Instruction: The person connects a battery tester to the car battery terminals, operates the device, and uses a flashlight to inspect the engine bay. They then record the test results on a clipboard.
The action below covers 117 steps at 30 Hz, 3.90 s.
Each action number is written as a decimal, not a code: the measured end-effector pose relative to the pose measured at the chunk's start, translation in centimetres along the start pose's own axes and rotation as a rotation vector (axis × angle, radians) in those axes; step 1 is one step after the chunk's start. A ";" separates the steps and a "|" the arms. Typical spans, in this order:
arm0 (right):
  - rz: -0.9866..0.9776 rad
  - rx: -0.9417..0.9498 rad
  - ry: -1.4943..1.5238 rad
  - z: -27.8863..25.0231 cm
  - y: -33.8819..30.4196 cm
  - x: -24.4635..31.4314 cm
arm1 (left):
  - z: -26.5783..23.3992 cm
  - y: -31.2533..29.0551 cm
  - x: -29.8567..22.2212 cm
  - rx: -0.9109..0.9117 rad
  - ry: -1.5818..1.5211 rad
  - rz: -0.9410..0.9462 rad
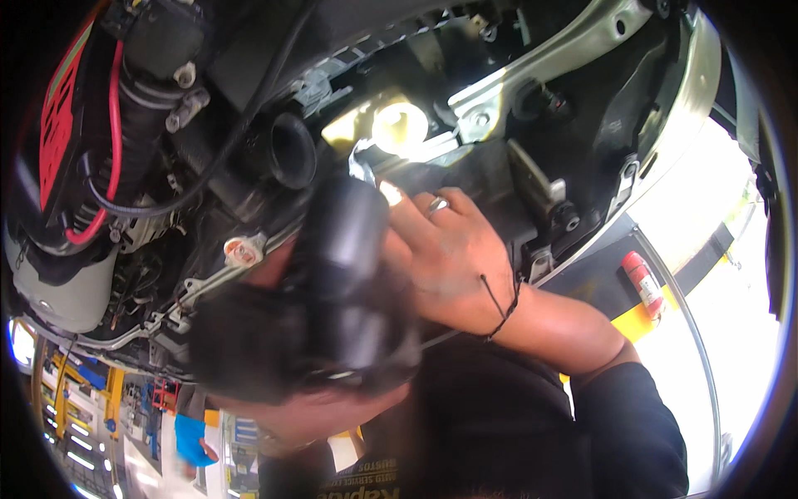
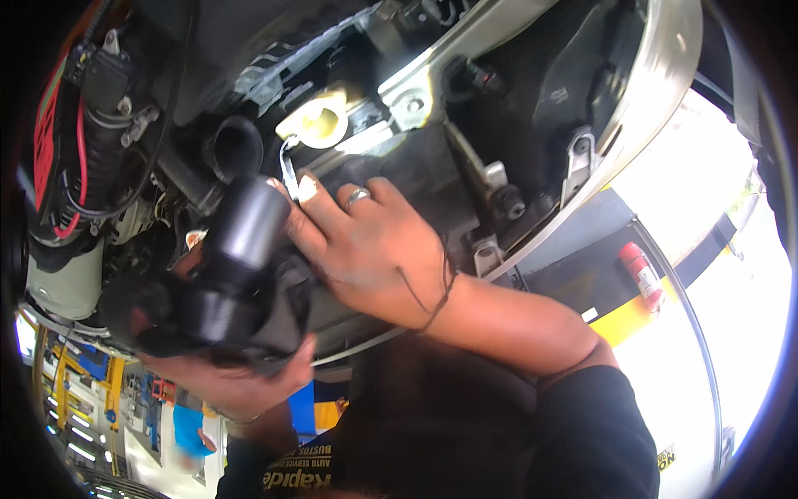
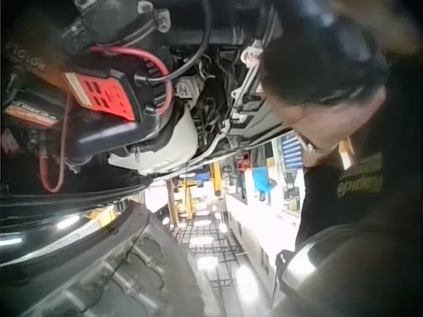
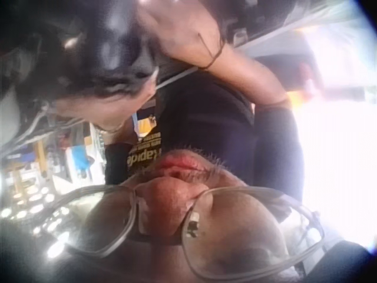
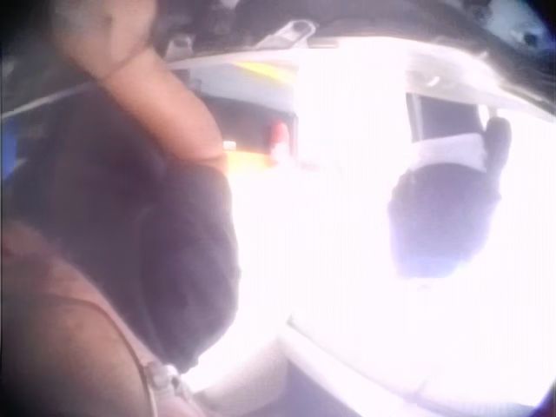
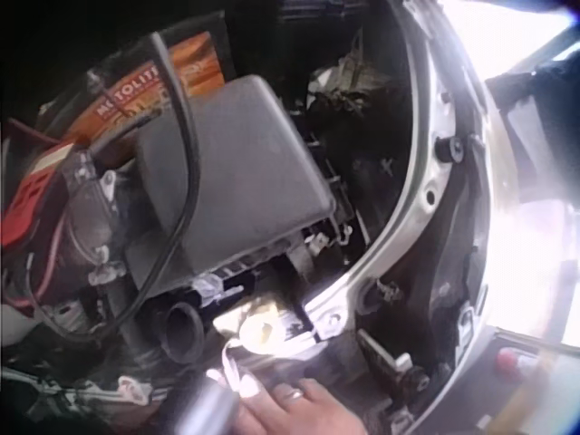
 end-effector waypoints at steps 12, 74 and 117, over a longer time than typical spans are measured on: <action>-0.004 0.000 0.199 0.8 -0.2 -0.1 | 2.5 2.5 -2.3 0.133 -0.181 0.154; 0.171 -0.116 0.151 -0.6 -0.9 -1.8 | 2.9 0.9 0.3 0.248 0.038 -0.088; 0.284 -0.002 -0.085 -0.2 0.0 -2.5 | 2.2 7.2 1.8 0.066 0.401 -0.234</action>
Point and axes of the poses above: each hand's wrist, its own y-axis towards the middle knuckle, its own z-axis out of the palm, x = y × z, the point moved 8 cm from there along y, towards the middle knuckle, and after that the axes turned 10 degrees about -y, right-handed, at the moved point
